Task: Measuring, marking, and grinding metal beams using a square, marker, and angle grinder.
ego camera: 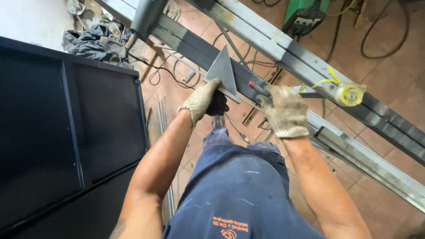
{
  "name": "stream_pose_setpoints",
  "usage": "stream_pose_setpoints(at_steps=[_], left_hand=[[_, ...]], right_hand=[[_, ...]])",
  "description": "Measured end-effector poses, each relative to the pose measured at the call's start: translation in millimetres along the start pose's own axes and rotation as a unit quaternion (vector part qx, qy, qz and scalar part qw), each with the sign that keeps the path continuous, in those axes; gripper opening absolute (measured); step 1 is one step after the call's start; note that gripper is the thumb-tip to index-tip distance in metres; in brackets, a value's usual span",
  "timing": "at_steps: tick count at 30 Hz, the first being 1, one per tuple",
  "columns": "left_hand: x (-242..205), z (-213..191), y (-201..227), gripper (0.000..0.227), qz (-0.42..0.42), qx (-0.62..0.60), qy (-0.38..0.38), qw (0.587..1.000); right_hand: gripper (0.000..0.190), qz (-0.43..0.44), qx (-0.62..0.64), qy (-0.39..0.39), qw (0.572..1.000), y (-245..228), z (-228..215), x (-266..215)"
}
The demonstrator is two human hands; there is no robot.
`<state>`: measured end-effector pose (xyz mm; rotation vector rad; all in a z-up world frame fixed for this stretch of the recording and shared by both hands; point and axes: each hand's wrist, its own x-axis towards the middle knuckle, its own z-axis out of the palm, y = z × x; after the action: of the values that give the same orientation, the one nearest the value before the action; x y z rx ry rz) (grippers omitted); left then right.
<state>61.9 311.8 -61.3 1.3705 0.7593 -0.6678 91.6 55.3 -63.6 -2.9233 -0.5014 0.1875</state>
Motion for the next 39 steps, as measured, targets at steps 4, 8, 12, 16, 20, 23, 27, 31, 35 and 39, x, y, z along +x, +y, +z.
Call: stream_pose_setpoints(at_steps=[4,8,12,16,20,23,27,31,35,39], left_hand=[[8.6,-9.7,15.2,0.059,0.015,0.017,0.015,1.0],[7.2,-12.1,24.5,0.062,0.049,0.025,-0.001,0.998],[-27.3,-6.5,33.3,0.064,0.058,0.111,-0.018,0.992],[-35.0,-40.7,29.5,0.05,0.164,0.25,0.002,0.954],[-9.2,-86.7,57.7,0.016,0.405,0.255,0.162,0.863],[15.5,-111.2,91.1,0.027,0.422,0.325,0.237,0.812],[25.5,-138.8,120.0,0.053,0.513,0.445,0.352,0.644],[48.9,-166.3,135.5,0.075,0.333,0.474,0.267,0.77],[40.3,-178.5,128.2,0.07,0.301,0.404,0.169,0.847],[-13.6,-172.1,97.4,0.084,0.33,0.301,0.006,0.895]], right_hand=[[0.036,0.019,-0.005,-0.037,0.999,-16.3,10.6,9.8],[0.04,-0.016,-0.025,0.033,0.999,-16.5,11.0,10.1],[0.036,0.078,0.143,0.051,0.985,-37.4,-12.6,-0.5],[0.039,-0.099,0.141,0.079,0.982,-6.9,21.4,-24.4],[0.013,0.131,0.13,0.242,0.952,-82.1,-3.3,-30.7],[0.022,0.157,0.198,0.207,0.945,-140.5,-29.5,-35.4],[0.032,0.146,0.268,0.175,0.936,-143.0,40.2,-30.0],[0.048,0.154,0.358,0.133,0.911,-185.9,35.0,-2.9],[0.082,0.142,0.483,-0.007,0.864,-213.8,1.0,21.5],[0.105,0.144,0.769,0.017,0.622,-187.5,31.8,19.0]])
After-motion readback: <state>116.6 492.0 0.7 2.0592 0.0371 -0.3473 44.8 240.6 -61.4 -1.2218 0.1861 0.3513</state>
